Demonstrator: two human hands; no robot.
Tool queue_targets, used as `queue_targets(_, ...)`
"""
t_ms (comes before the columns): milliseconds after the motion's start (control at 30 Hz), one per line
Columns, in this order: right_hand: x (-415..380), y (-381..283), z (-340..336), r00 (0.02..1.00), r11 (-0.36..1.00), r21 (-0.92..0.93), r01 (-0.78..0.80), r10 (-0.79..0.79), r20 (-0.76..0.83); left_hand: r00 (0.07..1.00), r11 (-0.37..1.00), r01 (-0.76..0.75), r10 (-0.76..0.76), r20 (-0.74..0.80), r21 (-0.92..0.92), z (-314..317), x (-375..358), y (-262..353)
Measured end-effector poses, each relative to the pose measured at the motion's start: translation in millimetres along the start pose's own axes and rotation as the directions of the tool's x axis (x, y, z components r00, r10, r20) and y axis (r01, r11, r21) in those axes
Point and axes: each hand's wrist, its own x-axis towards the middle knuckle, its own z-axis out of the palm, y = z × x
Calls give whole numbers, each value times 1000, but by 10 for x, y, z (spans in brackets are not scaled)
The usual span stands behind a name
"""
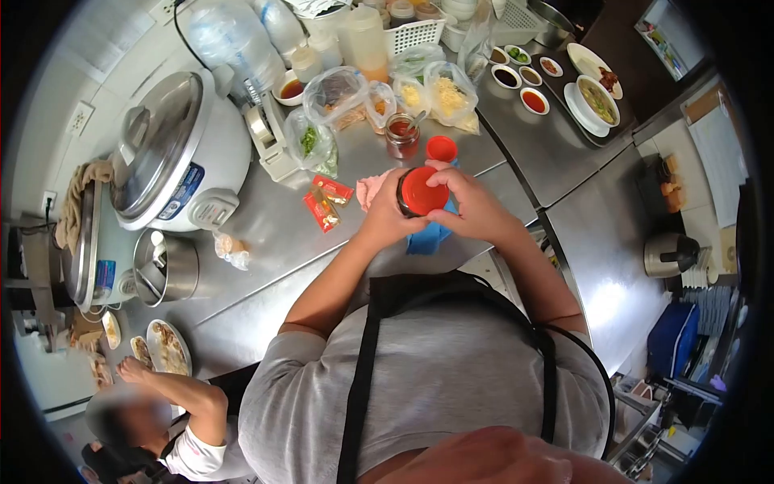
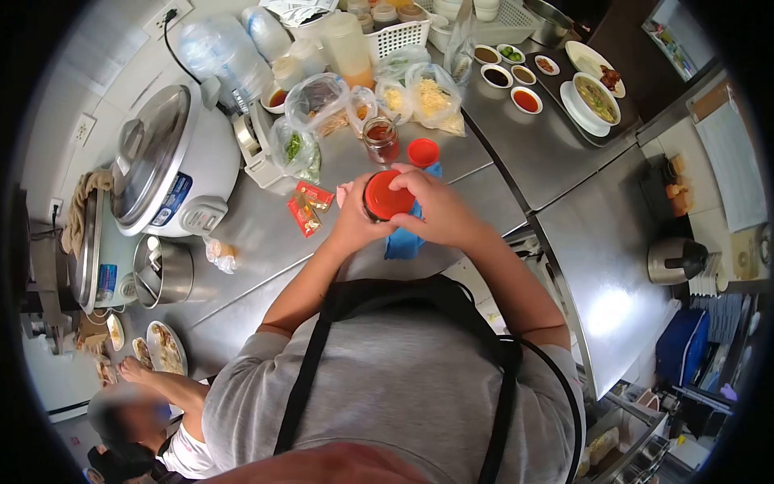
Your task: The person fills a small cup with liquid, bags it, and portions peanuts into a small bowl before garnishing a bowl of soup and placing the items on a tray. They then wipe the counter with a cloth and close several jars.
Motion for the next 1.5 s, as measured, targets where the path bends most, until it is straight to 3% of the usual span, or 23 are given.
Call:
queue_targets(133,101,-375,-206,974,916,-398,40,54,220,999,1000,7,-5,53,-25,-36,-17,149)
queue_targets(233,163,-394,-246,923,868,-495,-43,224,312,997,999,-20,23,70,-45,-36,-21,220)
queue_targets(433,126,-521,-184,972,833,-539,130,-1,233,991,994,-13,27,128,-113,-67,24,270)
queue_targets(533,152,-489,-149,961,814,-580,21,143,235,992,985,-16,37,122,-170,-72,0,250)
queue_targets(633,147,-472,-121,948,836,-548,-18,189,257,990,981,-18,45,136,-193,-102,9,256)
queue_targets(733,114,-434,-190,956,878,-473,68,78,282,983,977,12,28,183,-214,-112,4,206)
queue_targets(833,198,-572,-234,886,847,-492,-201,372,279,984,983,35,-3,175,-178,-38,-16,209)
queue_targets(933,379,-792,-192,723,540,-753,-377,680,126,993,997,-11,20,114,-79,47,-50,163)
queue_targets(1033,307,-659,-257,781,560,-730,-392,622,58,993,997,-77,79,82,-31,53,-21,188)
queue_targets(1133,209,-618,-300,795,691,-583,-428,595,121,998,998,-36,38,44,-47,21,11,188)
queue_targets(1200,191,-702,-451,716,748,-483,-456,630,300,999,998,36,-34,41,-59,-50,39,267)
queue_targets(1233,170,-737,-529,671,765,-432,-478,636,383,999,999,-24,23,41,28,-53,42,194)
queue_targets(1267,135,-730,-554,857,868,-407,-283,420,300,997,999,-34,35,65,-18,-42,58,168)
queue_targets(1300,102,-701,-528,965,910,-410,-66,163,205,994,997,-44,50,95,-63,-28,68,157)
queue_targets(1367,28,-536,-456,975,863,-469,188,-105,198,977,994,-79,91,193,-69,-58,97,313)
queue_targets(1400,-2,-369,-417,956,842,-492,220,-86,280,974,988,-76,103,202,-137,4,93,246)
queue_targets(1467,17,-402,-457,906,833,-550,64,182,382,963,959,-55,123,238,-277,194,81,101)
queue_targets(1500,52,-475,-496,825,800,-587,-125,413,387,961,977,49,11,277,-208,227,67,120)
